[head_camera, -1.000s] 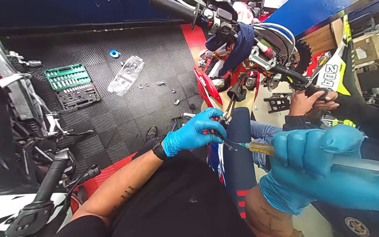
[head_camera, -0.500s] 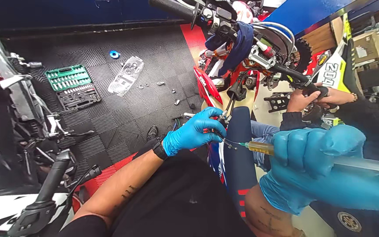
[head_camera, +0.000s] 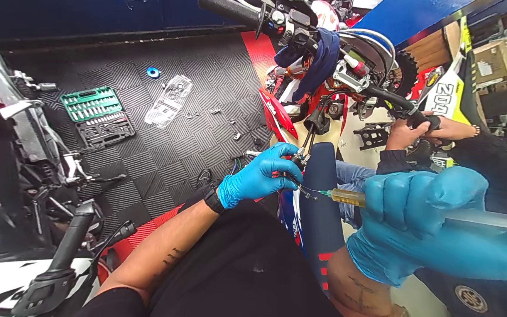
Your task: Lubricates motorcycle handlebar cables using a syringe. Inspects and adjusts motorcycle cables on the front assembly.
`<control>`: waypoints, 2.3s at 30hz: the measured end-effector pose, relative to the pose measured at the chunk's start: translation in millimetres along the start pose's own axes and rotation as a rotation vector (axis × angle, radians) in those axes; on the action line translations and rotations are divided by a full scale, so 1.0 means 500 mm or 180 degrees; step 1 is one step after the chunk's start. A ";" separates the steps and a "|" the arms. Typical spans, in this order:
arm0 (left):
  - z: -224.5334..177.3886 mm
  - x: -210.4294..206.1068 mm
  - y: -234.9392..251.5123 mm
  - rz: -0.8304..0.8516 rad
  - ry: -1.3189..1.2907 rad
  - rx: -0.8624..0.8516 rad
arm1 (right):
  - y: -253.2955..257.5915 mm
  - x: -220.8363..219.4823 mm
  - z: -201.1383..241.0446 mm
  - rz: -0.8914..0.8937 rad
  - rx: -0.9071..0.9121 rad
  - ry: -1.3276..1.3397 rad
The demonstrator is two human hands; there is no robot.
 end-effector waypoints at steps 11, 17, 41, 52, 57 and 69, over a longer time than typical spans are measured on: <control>0.000 0.001 0.001 -0.0023 -0.0031 0.0025 | 0.003 0.000 -0.002 -0.0004 -0.0008 -0.0098; 0.001 0.001 0.000 -0.0035 -0.0046 0.0023 | 0.006 0.004 -0.010 0.0317 -0.0193 -0.0373; -0.002 -0.008 0.003 0.0144 0.0307 -0.0125 | -0.114 0.068 -0.068 0.0710 -0.0130 -0.4181; -0.010 -0.004 -0.002 0.0009 0.0244 -0.0020 | -0.094 0.061 -0.072 0.0748 -0.0282 -0.3901; -0.005 -0.007 -0.008 0.0058 0.0301 -0.0033 | -0.091 0.045 -0.052 0.0635 -0.0262 -0.3894; -0.010 -0.002 -0.011 0.0000 0.0377 0.0072 | -0.083 0.031 -0.045 0.0638 -0.0199 -0.3929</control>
Point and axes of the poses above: each hand's wrist, its own y-axis towards the middle knuckle, its own x-axis out of the back of the hand, z = x × y, the point moved 3 cm from there along y, towards the middle knuckle, and after that the axes turned 4 degrees about y, right-handed, at the moved point
